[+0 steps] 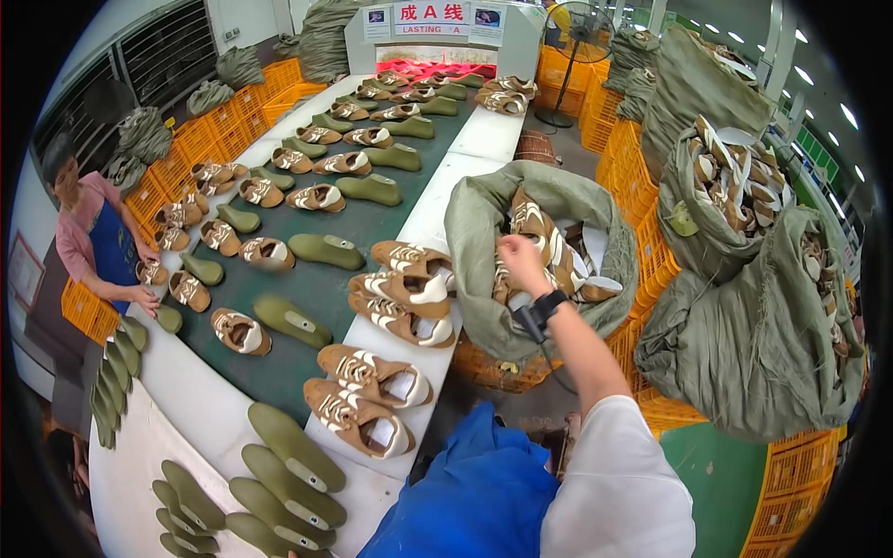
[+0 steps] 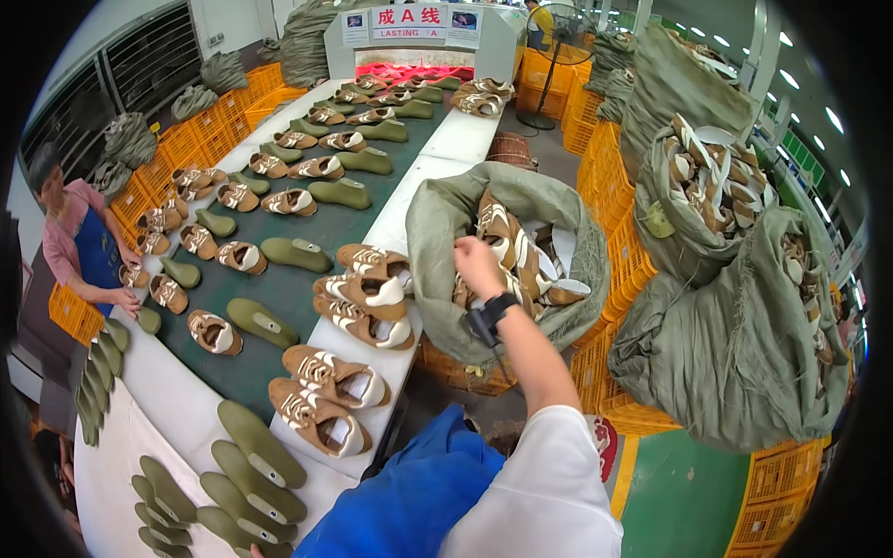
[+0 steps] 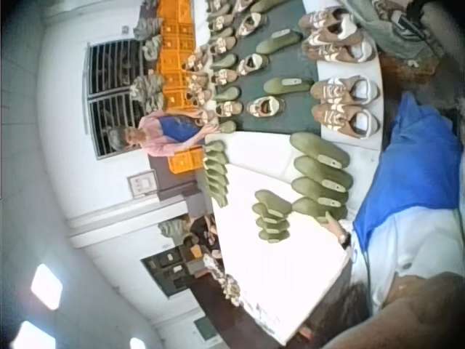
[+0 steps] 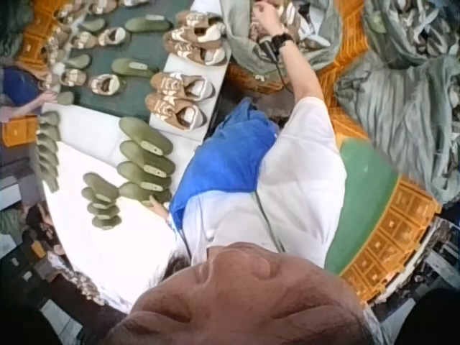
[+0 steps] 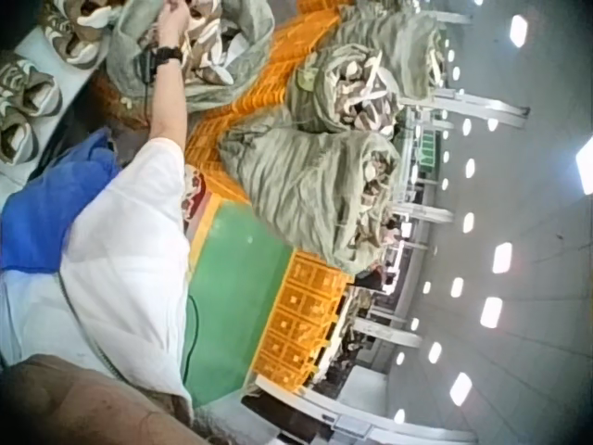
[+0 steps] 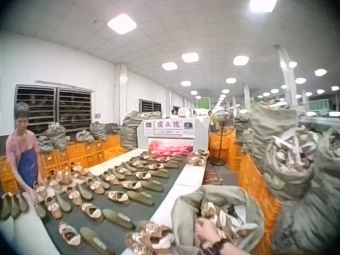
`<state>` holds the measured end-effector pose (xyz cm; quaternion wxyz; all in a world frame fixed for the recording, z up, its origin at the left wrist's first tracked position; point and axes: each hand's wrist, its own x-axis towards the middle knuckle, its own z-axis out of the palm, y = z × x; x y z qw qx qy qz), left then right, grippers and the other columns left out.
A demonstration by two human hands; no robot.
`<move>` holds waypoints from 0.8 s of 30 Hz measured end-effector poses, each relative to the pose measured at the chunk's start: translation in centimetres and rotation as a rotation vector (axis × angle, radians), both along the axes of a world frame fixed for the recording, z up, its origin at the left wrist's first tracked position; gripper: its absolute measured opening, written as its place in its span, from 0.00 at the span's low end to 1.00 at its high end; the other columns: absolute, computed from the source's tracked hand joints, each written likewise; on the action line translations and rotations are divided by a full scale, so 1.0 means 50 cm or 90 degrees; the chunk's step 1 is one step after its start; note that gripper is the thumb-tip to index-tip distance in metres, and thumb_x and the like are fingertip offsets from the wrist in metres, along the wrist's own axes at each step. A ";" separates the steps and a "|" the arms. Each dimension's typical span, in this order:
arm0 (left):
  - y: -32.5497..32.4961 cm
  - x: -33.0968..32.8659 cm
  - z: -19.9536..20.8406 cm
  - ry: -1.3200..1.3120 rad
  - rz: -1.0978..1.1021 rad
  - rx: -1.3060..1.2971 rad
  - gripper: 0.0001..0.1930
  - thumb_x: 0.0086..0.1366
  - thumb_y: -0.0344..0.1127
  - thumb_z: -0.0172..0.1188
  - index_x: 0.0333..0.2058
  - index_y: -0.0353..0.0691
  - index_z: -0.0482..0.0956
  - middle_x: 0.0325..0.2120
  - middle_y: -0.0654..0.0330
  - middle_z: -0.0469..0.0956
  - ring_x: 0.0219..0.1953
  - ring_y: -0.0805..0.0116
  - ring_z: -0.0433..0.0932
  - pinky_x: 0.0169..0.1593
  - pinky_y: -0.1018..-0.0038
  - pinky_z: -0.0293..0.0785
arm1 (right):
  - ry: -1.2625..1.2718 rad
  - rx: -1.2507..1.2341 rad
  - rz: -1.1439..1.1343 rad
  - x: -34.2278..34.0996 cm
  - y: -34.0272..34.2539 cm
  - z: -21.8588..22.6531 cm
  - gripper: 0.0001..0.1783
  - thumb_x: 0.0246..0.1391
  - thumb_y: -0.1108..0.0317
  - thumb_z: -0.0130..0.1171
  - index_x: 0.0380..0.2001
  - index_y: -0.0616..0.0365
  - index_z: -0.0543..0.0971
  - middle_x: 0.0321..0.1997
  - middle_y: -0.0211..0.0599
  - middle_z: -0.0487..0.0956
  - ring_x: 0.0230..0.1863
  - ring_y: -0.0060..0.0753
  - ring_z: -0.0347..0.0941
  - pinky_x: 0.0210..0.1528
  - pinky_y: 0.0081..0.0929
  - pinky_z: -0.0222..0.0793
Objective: The person is organizing shoes and shoe lasts on a production line workbench, sorting shoes into bags and aligning lasts on the table.
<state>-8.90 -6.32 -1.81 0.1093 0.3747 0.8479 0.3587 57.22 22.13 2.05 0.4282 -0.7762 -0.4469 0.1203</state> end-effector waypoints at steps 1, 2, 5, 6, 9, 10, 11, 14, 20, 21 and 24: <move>0.000 0.000 -0.009 0.051 0.036 -0.006 0.33 0.60 0.47 0.58 0.56 0.28 0.61 0.52 0.39 0.66 0.53 0.48 0.66 0.57 0.65 0.62 | -0.041 -0.045 -0.060 0.073 0.007 -0.007 0.18 0.47 0.63 0.55 0.40 0.61 0.78 0.38 0.50 0.79 0.40 0.47 0.76 0.44 0.35 0.71; 0.002 -0.002 -0.020 0.101 0.070 -0.012 0.34 0.60 0.48 0.58 0.56 0.28 0.61 0.51 0.38 0.66 0.53 0.46 0.66 0.57 0.64 0.62 | -0.064 -0.067 -0.118 0.156 0.016 -0.041 0.20 0.45 0.61 0.56 0.40 0.61 0.78 0.38 0.50 0.79 0.41 0.48 0.75 0.45 0.36 0.70; 0.019 0.039 -0.008 0.135 0.121 0.212 0.31 0.60 0.41 0.60 0.54 0.25 0.61 0.50 0.40 0.67 0.50 0.47 0.69 0.56 0.62 0.65 | -0.174 -0.180 -0.185 0.303 0.054 -0.073 0.25 0.41 0.55 0.60 0.42 0.60 0.77 0.42 0.49 0.78 0.45 0.50 0.73 0.48 0.39 0.70; 0.052 0.091 0.028 0.176 0.107 0.229 0.29 0.60 0.39 0.59 0.54 0.26 0.61 0.51 0.40 0.67 0.51 0.48 0.69 0.55 0.62 0.65 | -0.124 -0.280 -0.208 0.330 0.071 -0.069 0.29 0.41 0.50 0.61 0.44 0.60 0.76 0.47 0.49 0.76 0.49 0.51 0.71 0.49 0.41 0.68; 0.184 0.317 0.184 0.169 -0.005 0.244 0.25 0.61 0.32 0.57 0.54 0.29 0.62 0.51 0.42 0.67 0.51 0.50 0.69 0.55 0.61 0.64 | -0.067 -0.360 -0.112 0.442 0.127 -0.147 0.43 0.36 0.40 0.63 0.48 0.64 0.72 0.52 0.51 0.73 0.53 0.51 0.69 0.53 0.41 0.66; 0.226 0.436 0.276 0.126 0.054 0.072 0.22 0.60 0.31 0.57 0.53 0.31 0.66 0.48 0.43 0.69 0.49 0.51 0.70 0.54 0.62 0.65 | -0.054 -0.364 -0.080 0.439 0.148 -0.155 0.46 0.34 0.38 0.63 0.50 0.65 0.70 0.53 0.53 0.72 0.55 0.50 0.68 0.55 0.39 0.64; 0.243 0.417 0.212 0.291 -0.057 0.165 0.19 0.61 0.31 0.56 0.50 0.31 0.69 0.45 0.45 0.72 0.46 0.52 0.72 0.51 0.64 0.68 | -0.052 -0.345 -0.050 0.431 0.166 -0.164 0.47 0.33 0.40 0.65 0.50 0.66 0.69 0.53 0.53 0.72 0.54 0.50 0.68 0.55 0.37 0.64; 0.332 0.572 0.274 0.259 -0.206 0.132 0.16 0.61 0.31 0.56 0.47 0.29 0.71 0.43 0.45 0.73 0.43 0.52 0.73 0.48 0.65 0.70 | 0.038 -0.276 0.063 0.452 0.197 -0.236 0.41 0.33 0.51 0.66 0.51 0.61 0.68 0.50 0.54 0.74 0.52 0.51 0.70 0.52 0.38 0.65; 0.404 0.712 0.272 0.215 -0.328 0.135 0.11 0.62 0.28 0.54 0.42 0.27 0.73 0.38 0.47 0.76 0.41 0.56 0.75 0.46 0.67 0.71 | 0.179 -0.231 0.350 0.458 0.172 -0.166 0.29 0.35 0.63 0.64 0.45 0.59 0.72 0.36 0.41 0.76 0.39 0.32 0.71 0.44 0.26 0.66; 0.417 0.722 0.275 0.208 -0.359 0.131 0.12 0.62 0.27 0.54 0.42 0.27 0.73 0.38 0.48 0.76 0.41 0.56 0.75 0.46 0.67 0.70 | 0.297 -0.251 0.389 0.504 0.172 -0.201 0.29 0.37 0.64 0.63 0.47 0.60 0.71 0.40 0.39 0.76 0.42 0.29 0.70 0.46 0.24 0.65; 0.443 0.718 0.248 0.169 -0.401 0.103 0.14 0.61 0.26 0.52 0.46 0.28 0.70 0.41 0.50 0.74 0.44 0.58 0.72 0.50 0.68 0.67 | 0.563 -0.231 0.351 0.542 0.159 -0.174 0.31 0.47 0.66 0.61 0.54 0.63 0.65 0.50 0.34 0.72 0.48 0.25 0.68 0.52 0.20 0.63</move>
